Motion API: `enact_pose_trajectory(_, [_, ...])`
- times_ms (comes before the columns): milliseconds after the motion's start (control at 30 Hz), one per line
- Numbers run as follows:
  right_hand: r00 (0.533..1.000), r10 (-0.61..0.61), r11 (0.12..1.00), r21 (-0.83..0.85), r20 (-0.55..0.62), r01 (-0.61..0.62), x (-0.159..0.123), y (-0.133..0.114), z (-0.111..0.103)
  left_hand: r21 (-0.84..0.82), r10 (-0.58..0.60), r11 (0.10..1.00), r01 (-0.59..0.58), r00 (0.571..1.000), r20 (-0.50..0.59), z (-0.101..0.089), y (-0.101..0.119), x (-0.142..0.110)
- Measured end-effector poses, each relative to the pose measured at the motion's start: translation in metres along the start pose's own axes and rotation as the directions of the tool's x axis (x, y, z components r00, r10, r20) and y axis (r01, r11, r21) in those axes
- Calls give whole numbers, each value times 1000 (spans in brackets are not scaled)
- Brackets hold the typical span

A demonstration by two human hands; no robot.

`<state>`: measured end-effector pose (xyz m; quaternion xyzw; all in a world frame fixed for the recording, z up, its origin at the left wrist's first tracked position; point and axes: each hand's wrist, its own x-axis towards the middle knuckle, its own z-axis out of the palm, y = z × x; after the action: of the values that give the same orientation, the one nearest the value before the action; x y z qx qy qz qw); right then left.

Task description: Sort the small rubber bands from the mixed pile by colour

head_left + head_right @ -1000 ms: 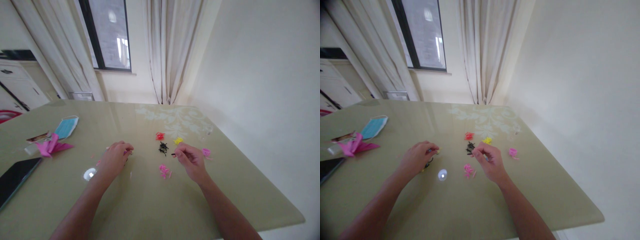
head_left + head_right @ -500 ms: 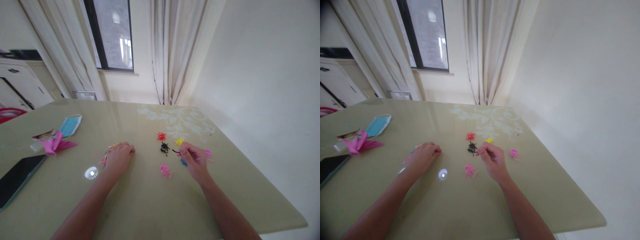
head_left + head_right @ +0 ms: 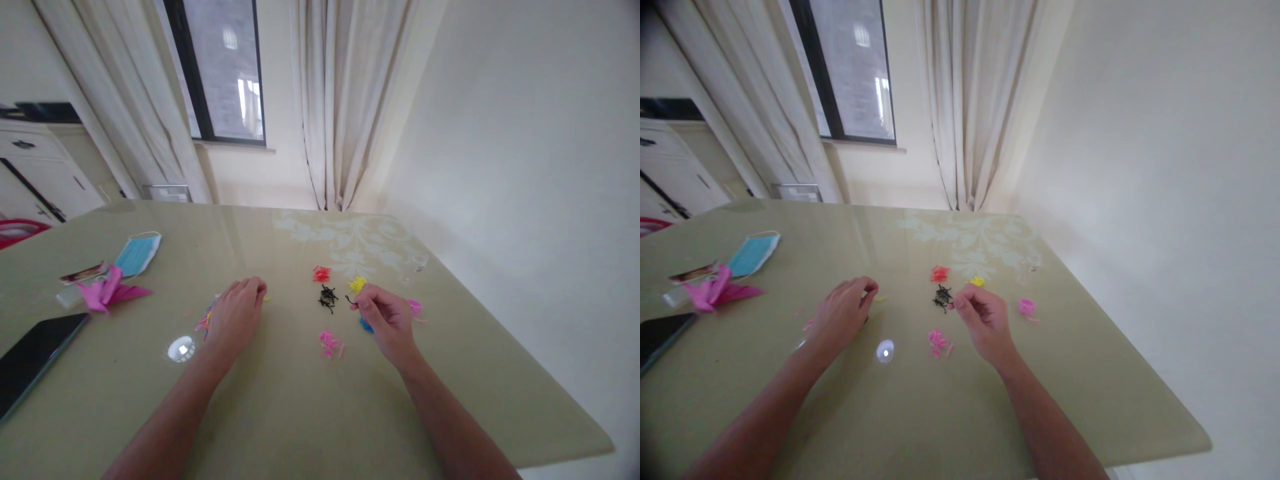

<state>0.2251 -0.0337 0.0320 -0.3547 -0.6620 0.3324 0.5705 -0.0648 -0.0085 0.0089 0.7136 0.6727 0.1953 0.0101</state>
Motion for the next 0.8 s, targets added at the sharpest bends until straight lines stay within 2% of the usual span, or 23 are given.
enact_pose_trajectory(167, [998, 50, 996, -70, -46, -54, 4, 4, 1, -319, 14, 947, -35, 998, -67, -2, 3, 1])
enact_pose_trajectory(300, [988, 108, 967, -219, -107, -130, 8, 11, 3, -569, -31, 822, 18, 999, -13, -5, 10, 1])
enact_pose_trajectory(400, [987, 105, 934, -327, -122, -140, 10, 19, 4, -716, -45, 697, 48, 999, 22, -7, 16, 0])
enact_pose_trajectory(567, [995, 84, 852, -514, -58, -102, 13, 37, 5, -816, -78, 571, 88, 996, 54, -7, 24, -2])
enact_pose_trajectory(700, [988, 147, 765, -638, 40, -88, 14, 48, 9, -892, -43, 440, 103, 995, 93, -5, 29, -4])
enact_pose_trajectory(800, [978, 175, 728, -684, 114, -51, 14, 53, 15, -910, -14, 400, 109, 993, 113, -2, 32, -5])
